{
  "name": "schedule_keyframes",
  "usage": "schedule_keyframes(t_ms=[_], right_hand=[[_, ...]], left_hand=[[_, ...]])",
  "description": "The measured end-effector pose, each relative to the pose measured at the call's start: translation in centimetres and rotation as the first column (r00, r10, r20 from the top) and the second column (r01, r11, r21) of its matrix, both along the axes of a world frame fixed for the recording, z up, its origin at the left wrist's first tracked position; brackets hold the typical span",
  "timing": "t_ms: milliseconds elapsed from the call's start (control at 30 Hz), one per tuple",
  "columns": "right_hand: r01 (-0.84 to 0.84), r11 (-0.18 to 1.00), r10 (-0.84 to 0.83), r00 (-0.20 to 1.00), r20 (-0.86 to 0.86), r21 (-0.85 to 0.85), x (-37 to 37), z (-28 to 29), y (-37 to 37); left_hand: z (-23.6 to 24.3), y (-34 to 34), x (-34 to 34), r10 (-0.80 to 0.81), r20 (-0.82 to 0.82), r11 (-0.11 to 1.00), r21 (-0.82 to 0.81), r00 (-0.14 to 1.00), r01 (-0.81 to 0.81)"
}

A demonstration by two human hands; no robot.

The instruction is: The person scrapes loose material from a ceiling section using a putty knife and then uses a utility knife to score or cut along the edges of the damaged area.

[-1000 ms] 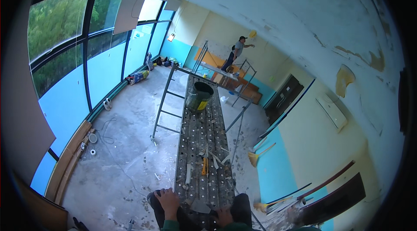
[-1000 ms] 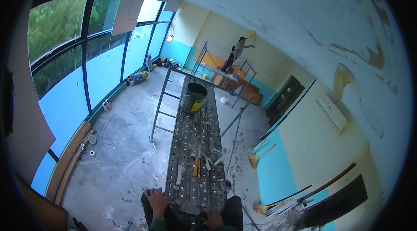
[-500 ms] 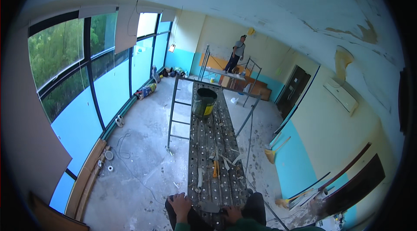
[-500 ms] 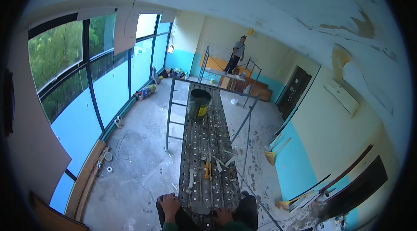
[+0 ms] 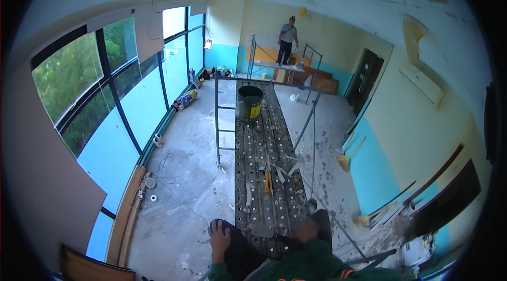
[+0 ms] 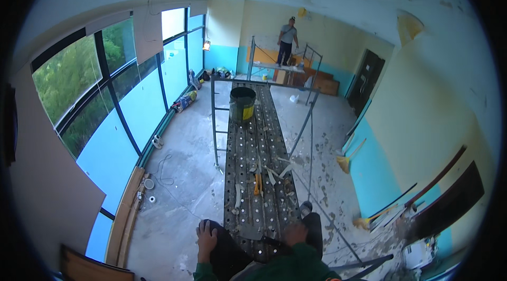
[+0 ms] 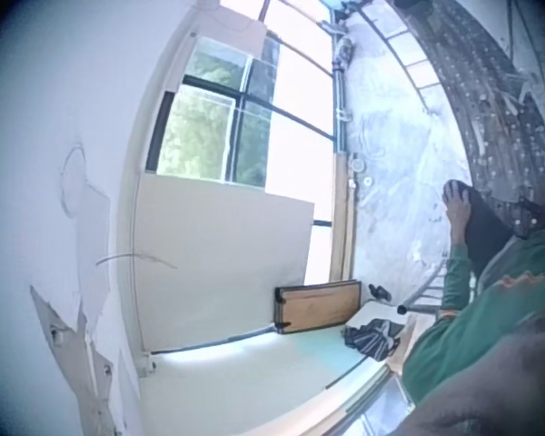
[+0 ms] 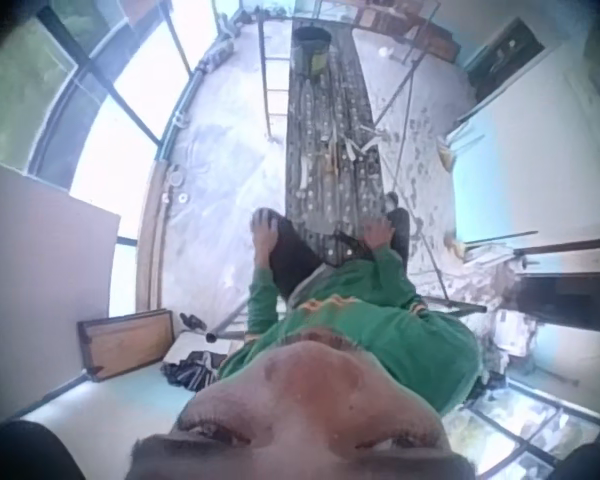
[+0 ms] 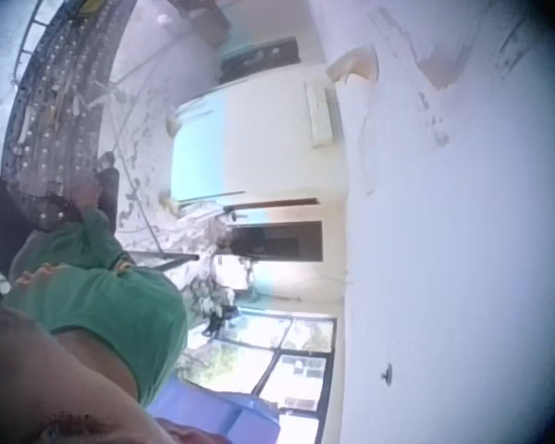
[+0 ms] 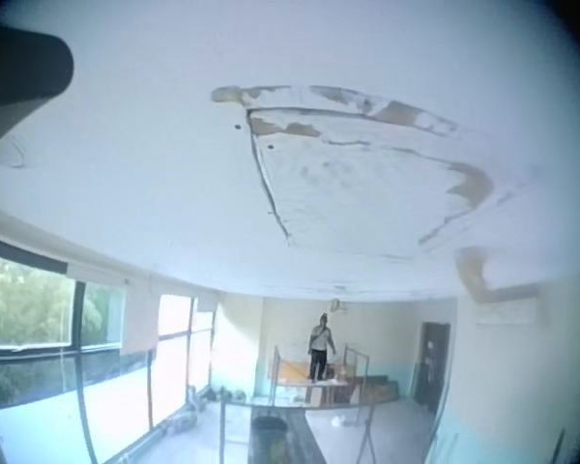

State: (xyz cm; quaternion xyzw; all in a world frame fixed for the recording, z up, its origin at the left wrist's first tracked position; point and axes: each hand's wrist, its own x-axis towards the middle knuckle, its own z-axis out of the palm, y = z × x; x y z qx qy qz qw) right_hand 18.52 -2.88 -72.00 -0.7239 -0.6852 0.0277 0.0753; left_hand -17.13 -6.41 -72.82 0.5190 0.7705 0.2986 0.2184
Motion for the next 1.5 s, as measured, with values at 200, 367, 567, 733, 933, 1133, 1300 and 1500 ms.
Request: schedule_keyframes(t_ms=[200, 367, 567, 733, 933, 1133, 1300, 1500], right_hand=[[0.221, 0.975, -0.219, 0.974, 0.054, -0.037, 5.4, 3.1, -0.4], [0.402, 0.827, -0.496, 0.851, -0.173, -0.393, 8.3, 3.6, -1.1], [0.297, 0.92, -0.275, 0.954, 0.121, -0.255, 4.6, 5.3, -0.9], [-0.207, 0.919, 0.24, 0.969, 0.059, -0.336, -1.2, 3.8, -1.3], [-0.409, 0.877, 0.417, 0.909, -0.024, -0.251, -5.7, 3.3, -3.4], [-0.354, 0.86, 0.401, 0.914, 0.057, -0.368, -5.0, 3.3, -2.9], [-0.129, 0.979, 0.091, 0.969, -0.23, -0.158, -5.4, 6.3, -2.5], [-0.031, 0.964, 0.115, 0.944, -0.308, 0.264, -4.3, 14.1, -1.0]], left_hand=[[1.7, -5.6, -7.4, -0.287, 0.51, 0.953, 0.067, 0.811, 0.296], [-3.6, -15.6, -12.7, 0.131, -0.363, 0.943, -0.241, 0.922, -0.229], [-8.2, -25.7, -11.9, -0.021, -0.442, 0.515, -0.773, 0.897, -0.369], [-9.9, -26.9, -11.0, -0.144, -0.118, 0.479, -0.877, 0.983, -0.035], [-7.9, -27.8, -11.6, -0.259, -0.102, 0.458, -0.889, 0.96, 0.029], [-6.9, -27.7, -11.5, -0.241, 0.222, 0.184, -0.945, 0.945, 0.269], [-6.5, -28.2, -11.1, -0.304, 0.207, 0.206, -0.939, 0.93, 0.277], [-4.2, -27.0, -10.3, -0.369, 0.155, 0.29, -0.918, 0.916, 0.272]])
